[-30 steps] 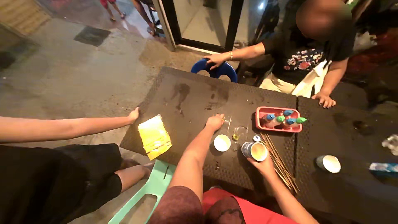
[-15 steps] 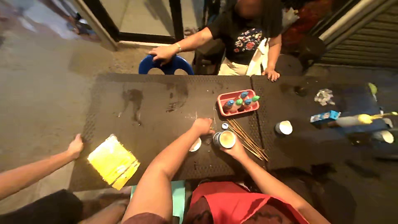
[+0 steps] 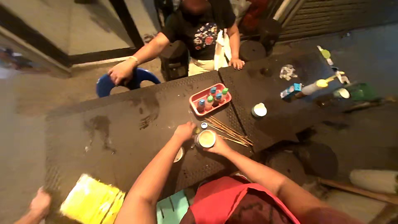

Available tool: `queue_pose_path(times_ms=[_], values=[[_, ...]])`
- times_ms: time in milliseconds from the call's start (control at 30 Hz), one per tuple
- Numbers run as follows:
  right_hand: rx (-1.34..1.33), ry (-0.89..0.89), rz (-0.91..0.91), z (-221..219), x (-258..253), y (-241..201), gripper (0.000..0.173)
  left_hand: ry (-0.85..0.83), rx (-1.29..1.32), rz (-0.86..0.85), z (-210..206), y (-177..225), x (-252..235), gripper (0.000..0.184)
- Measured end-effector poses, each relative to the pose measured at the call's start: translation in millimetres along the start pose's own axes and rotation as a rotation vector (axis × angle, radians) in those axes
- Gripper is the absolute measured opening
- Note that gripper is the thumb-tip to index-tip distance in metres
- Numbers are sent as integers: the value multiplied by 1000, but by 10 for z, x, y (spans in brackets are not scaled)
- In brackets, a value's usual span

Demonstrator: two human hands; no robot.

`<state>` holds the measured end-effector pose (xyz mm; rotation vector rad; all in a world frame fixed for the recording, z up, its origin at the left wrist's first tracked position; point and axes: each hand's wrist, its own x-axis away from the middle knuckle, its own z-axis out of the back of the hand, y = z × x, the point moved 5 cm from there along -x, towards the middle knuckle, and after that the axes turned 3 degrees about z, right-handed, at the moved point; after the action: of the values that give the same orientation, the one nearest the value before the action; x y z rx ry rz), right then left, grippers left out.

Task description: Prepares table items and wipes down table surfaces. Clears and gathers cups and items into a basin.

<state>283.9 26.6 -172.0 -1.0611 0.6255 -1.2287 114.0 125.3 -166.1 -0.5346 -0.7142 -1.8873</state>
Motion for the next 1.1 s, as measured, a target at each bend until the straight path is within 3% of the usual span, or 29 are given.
queue_pose_path(times_ms=[133,433,500,633,800,900,1000,1100], values=[[-2,-2,28,11,3,63,107,-14,-108,-92,-118,213,-140,46],[-30,14,59,47,7,12,105,45,82,52,0,-29,-208,46],[-9,8,17,82,14,-5,107,156,248,49,174,-142,-22,43],[18,-20,-40,34,-8,22,104,508,492,-58,380,-289,822,25],[10,3,4,-1,-28,89,102,908,688,-16,-360,-397,1268,32],[14,5,10,-4,-16,74,99,1027,627,-30,-734,-405,1150,29],[55,-11,-6,11,-23,85,100,1094,545,-26,-790,-373,1135,28],[58,-4,-4,18,-16,90,101,1099,652,-9,-823,-410,1176,23]])
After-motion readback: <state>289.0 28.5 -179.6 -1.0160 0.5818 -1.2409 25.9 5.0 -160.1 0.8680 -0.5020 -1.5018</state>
